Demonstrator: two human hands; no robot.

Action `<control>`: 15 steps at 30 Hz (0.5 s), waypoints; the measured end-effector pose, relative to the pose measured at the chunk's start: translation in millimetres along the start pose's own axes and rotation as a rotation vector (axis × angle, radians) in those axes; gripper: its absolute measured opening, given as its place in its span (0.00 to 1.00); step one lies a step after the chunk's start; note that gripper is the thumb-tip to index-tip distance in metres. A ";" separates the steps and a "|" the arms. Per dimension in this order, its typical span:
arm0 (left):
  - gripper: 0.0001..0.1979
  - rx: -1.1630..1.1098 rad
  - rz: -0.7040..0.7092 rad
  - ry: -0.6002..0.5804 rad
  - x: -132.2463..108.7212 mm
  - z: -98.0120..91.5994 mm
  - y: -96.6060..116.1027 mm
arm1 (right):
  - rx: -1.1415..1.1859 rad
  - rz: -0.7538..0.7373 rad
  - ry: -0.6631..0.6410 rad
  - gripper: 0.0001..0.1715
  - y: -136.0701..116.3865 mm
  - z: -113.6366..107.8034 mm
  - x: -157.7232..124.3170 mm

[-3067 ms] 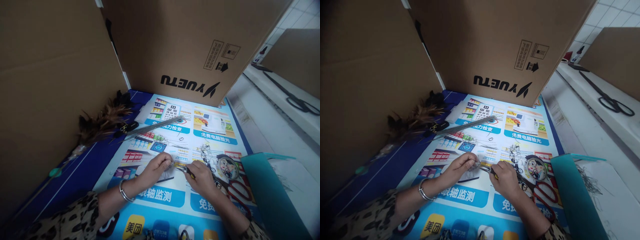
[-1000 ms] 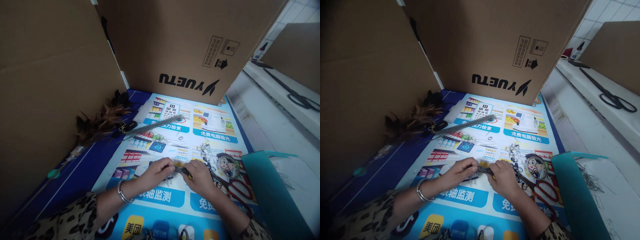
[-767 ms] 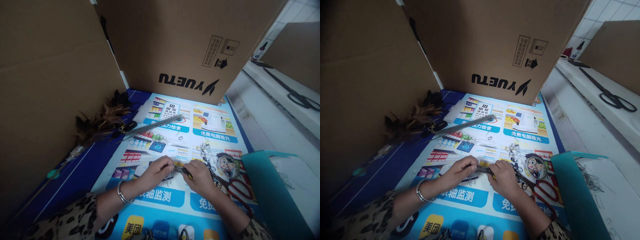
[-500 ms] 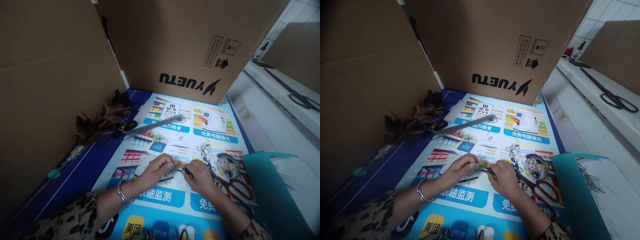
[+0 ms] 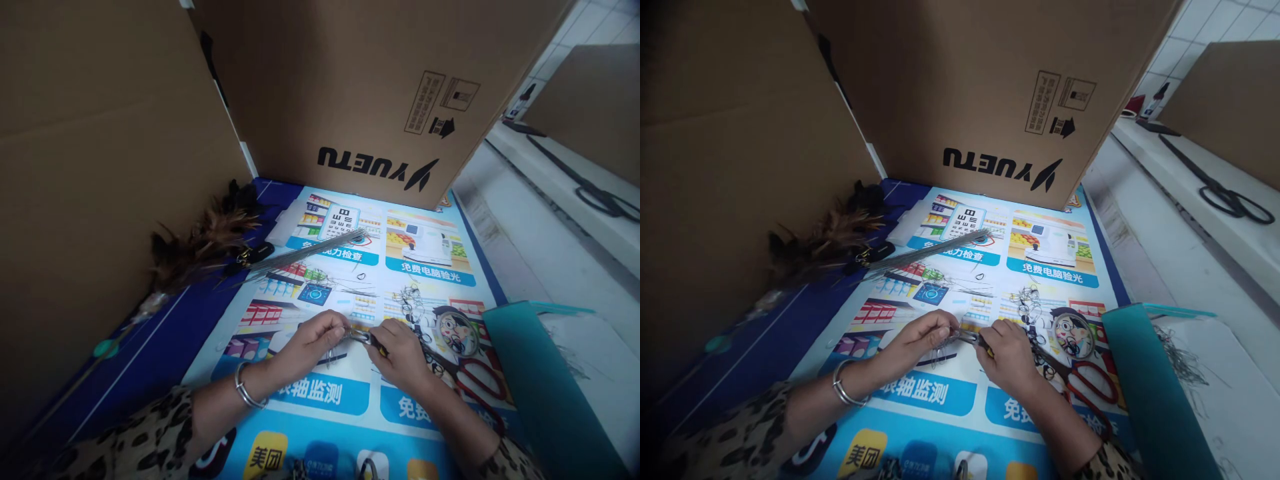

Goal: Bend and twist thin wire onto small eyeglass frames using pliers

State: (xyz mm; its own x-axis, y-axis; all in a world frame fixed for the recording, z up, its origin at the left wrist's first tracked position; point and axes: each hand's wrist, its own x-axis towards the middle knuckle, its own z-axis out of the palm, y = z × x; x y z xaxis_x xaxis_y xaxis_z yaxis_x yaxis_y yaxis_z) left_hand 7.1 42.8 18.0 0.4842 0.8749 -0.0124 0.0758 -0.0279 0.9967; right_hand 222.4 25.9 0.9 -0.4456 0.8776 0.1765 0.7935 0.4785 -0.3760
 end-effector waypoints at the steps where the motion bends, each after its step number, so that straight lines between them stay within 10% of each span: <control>1: 0.12 -0.005 -0.011 -0.008 -0.2 0.1 -0.8 | -0.001 -0.001 0.002 0.08 0.1 0.3 -0.2; 15: 0.12 0.090 -0.017 -0.066 -0.7 -1.3 -3.2 | -0.069 -0.024 -0.035 0.07 0.3 2.0 -0.4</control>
State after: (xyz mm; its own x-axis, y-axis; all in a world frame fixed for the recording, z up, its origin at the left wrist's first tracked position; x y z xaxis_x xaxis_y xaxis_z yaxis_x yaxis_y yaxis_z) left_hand 5.4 42.9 14.9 0.5381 0.8421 -0.0375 0.1615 -0.0593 0.9851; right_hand 222.0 25.6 -1.1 -0.4785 0.8648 0.1520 0.8084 0.5015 -0.3081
